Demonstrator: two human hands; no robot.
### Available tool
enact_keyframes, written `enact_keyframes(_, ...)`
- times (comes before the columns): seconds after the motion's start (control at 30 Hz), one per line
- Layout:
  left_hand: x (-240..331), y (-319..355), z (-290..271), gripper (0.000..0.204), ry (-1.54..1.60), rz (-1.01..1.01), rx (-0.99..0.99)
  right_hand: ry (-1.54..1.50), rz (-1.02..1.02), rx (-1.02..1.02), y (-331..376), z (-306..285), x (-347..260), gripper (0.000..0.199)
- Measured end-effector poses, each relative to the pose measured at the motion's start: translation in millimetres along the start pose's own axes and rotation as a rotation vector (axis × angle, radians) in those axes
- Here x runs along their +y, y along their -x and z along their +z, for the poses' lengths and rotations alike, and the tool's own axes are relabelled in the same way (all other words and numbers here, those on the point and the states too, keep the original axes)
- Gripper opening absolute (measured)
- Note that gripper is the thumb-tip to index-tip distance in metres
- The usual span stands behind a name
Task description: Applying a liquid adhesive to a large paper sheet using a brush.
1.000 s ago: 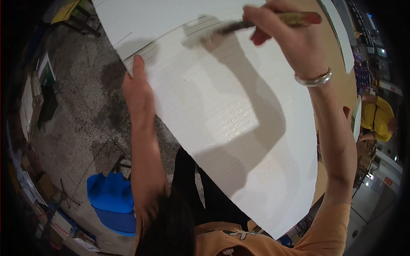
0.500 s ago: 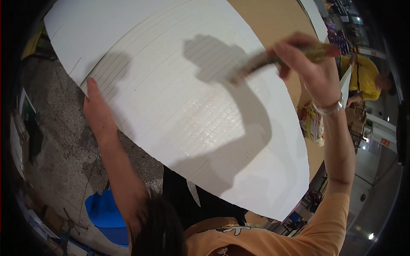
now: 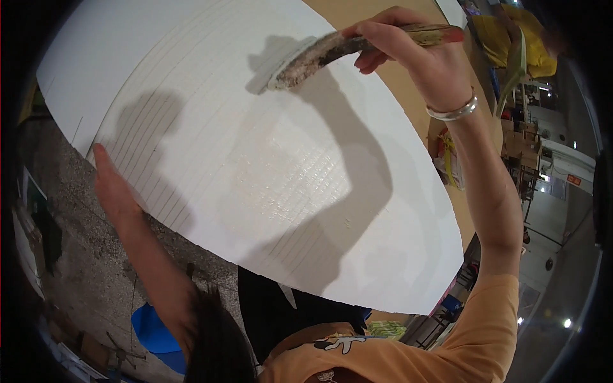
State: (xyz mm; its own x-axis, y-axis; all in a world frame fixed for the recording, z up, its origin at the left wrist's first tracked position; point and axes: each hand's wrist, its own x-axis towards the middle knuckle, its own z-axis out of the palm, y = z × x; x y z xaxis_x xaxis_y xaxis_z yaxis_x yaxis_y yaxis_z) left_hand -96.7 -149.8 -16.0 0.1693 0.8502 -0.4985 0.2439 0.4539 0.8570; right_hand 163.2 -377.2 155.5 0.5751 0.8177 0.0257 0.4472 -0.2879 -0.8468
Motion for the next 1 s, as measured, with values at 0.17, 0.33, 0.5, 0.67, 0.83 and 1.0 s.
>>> enact_keyframes(0.17,1.0,0.1,-5.9,0.069,0.009,0.027,0.058,0.030,0.273,-0.101,53.4,-26.3,10.2,0.019)
enact_keyframes(0.33,0.6,3.2,4.4,0.069,0.027,-0.020,0.055,0.048,0.042,-0.041,25.3,-21.3,0.3,0.023)
enact_keyframes(0.5,5.4,5.3,-2.4,0.066,0.031,0.037,0.057,0.033,0.269,-0.108,62.1,-30.0,18.0,0.020)
enact_keyframes(0.67,-1.9,6.8,9.9,0.067,0.012,0.005,0.062,0.072,0.395,-0.067,86.3,-51.2,0.0,0.018)
enact_keyframes(0.83,8.2,-4.2,-12.1,0.069,0.041,0.027,0.080,0.017,0.083,-0.023,57.5,-32.1,8.5,0.020)
enact_keyframes(1.0,-8.1,-6.6,-6.6,0.072,-0.039,0.058,0.043,0.063,0.571,-0.050,120.7,-50.6,13.7,0.021)
